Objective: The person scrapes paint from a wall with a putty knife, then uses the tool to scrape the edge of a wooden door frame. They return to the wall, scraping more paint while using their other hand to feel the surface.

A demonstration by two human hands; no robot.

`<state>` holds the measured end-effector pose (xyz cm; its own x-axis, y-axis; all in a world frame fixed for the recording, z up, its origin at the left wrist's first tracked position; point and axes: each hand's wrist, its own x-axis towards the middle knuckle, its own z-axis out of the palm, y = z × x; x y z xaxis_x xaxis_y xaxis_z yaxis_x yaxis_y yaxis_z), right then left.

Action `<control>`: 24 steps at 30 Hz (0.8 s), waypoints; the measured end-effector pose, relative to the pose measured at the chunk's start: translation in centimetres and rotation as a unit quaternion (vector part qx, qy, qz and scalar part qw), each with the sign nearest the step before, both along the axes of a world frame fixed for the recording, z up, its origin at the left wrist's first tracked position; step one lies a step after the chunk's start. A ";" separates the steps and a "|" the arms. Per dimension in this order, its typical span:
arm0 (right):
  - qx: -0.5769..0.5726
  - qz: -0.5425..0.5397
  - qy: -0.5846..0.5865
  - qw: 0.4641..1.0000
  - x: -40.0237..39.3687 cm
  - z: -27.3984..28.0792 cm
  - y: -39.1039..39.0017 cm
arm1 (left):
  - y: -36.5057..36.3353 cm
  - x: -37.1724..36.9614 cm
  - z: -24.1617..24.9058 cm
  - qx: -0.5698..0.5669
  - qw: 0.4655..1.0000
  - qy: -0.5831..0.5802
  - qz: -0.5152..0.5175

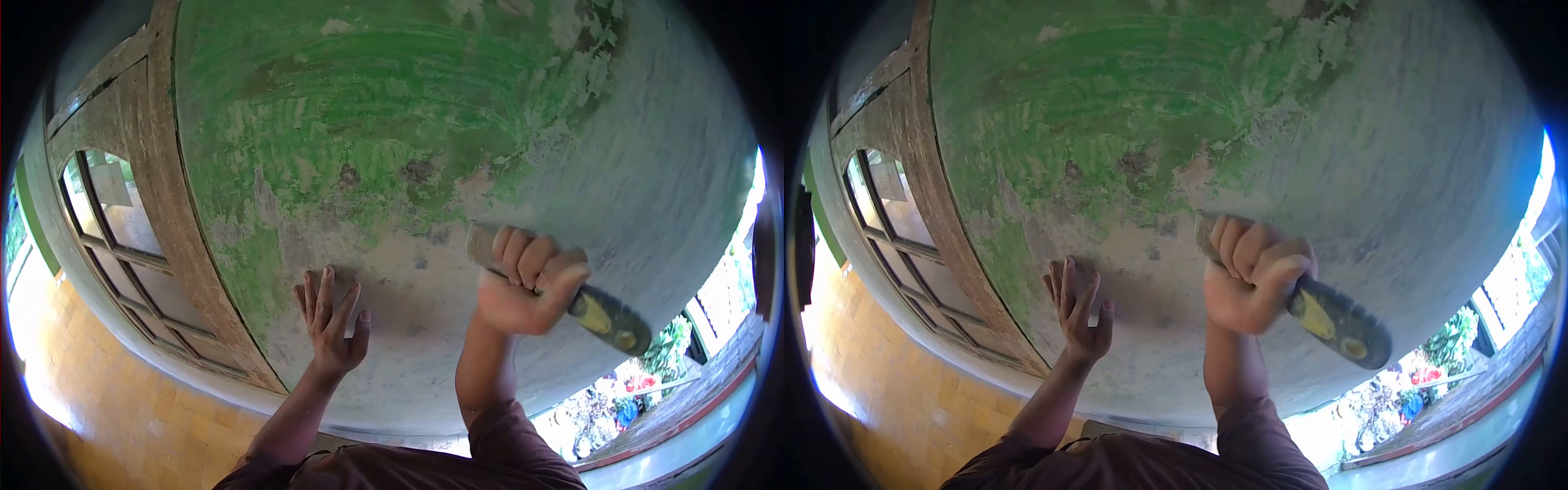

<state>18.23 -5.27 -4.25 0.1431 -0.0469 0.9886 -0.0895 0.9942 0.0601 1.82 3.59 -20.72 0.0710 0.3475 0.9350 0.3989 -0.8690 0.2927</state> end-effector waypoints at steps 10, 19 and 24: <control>-0.019 0.000 0.067 0.998 -1.2 -0.6 0.9 | -0.3 -1.1 0.1 -0.013 0.998 0.051 -0.028; -0.016 -0.008 0.084 0.996 -1.3 -0.5 1.0 | -0.2 -1.6 0.0 -0.004 0.996 0.087 -0.033; 0.095 0.012 0.054 0.994 -1.1 -0.6 -1.4 | -0.1 -1.5 -0.3 -0.015 0.996 0.088 -0.013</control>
<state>17.14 -6.64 -4.87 0.2519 -0.2256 0.9411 -0.0956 0.9619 0.2562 0.33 3.45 -20.97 0.2425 0.3709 0.8965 0.4247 -0.8714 0.2457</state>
